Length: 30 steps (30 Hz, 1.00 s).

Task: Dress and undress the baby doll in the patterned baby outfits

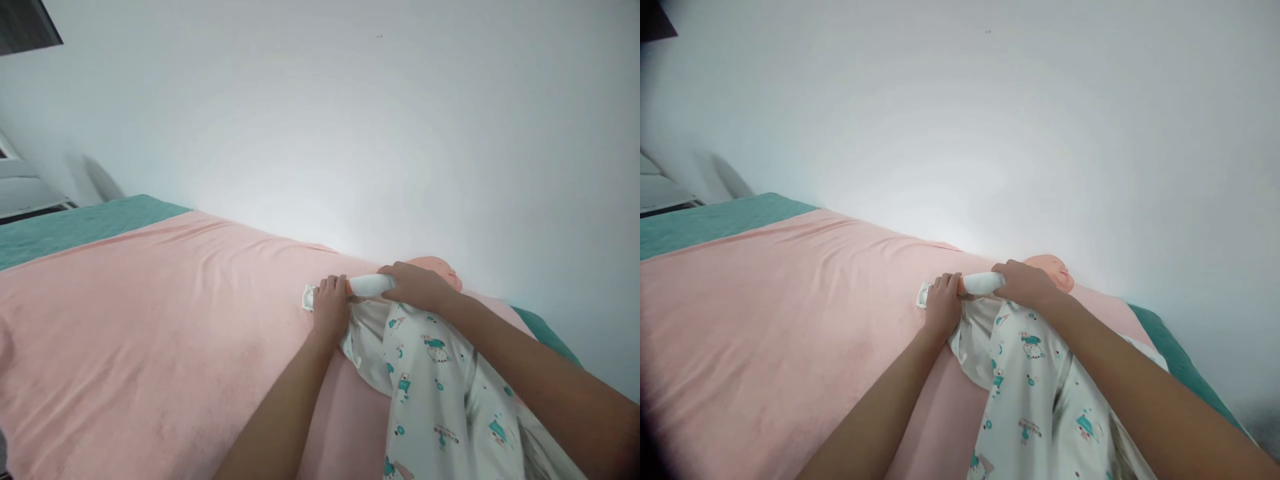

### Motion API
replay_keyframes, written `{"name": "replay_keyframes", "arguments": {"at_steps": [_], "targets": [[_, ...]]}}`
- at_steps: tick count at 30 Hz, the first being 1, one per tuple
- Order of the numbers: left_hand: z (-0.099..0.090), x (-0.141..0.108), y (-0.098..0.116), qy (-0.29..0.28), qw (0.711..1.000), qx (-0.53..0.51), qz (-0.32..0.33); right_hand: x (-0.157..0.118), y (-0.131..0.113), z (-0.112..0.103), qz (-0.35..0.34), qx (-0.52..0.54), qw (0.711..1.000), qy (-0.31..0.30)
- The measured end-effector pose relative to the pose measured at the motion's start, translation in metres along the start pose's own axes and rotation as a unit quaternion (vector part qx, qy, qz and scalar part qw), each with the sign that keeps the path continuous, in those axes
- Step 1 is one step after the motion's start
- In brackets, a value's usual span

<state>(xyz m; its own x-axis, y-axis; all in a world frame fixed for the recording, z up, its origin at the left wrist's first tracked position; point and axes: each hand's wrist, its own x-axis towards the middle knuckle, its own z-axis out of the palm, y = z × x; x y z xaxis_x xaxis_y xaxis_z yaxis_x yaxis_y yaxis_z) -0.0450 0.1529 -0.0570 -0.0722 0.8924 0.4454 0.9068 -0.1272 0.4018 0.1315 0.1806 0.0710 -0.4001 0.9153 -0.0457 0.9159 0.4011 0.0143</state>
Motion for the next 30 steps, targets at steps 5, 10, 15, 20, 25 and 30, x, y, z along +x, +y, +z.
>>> {"name": "replay_keyframes", "arguments": {"at_steps": [5, 10, 15, 20, 25, 30], "targets": [[-0.003, -0.004, 0.007, 0.029, 0.997, 0.046, 0.053, 0.004, -0.011, 0.023, -0.003, 0.006, 1.0, 0.008], [-0.002, -0.007, 0.015, 0.031, 0.991, 0.07, 0.11, -0.005, 0.003, 0.028, -0.005, 0.072, 0.996, 0.046], [0.006, -0.007, 0.016, 0.007, 0.992, 0.068, 0.102, -0.053, 0.035, 0.033, 0.078, 0.25, 0.953, 0.153], [0.012, -0.007, 0.016, -0.015, 0.995, 0.064, 0.077, -0.101, 0.082, 0.078, 0.208, 0.32, 0.877, 0.291], [0.011, -0.008, 0.02, -0.025, 0.996, 0.05, 0.07, -0.113, 0.113, 0.119, 0.197, 0.156, 0.932, 0.263], [0.007, -0.011, 0.018, -0.001, 0.998, 0.004, 0.066, -0.118, 0.11, 0.128, 0.258, 0.081, 0.942, 0.199]]}}
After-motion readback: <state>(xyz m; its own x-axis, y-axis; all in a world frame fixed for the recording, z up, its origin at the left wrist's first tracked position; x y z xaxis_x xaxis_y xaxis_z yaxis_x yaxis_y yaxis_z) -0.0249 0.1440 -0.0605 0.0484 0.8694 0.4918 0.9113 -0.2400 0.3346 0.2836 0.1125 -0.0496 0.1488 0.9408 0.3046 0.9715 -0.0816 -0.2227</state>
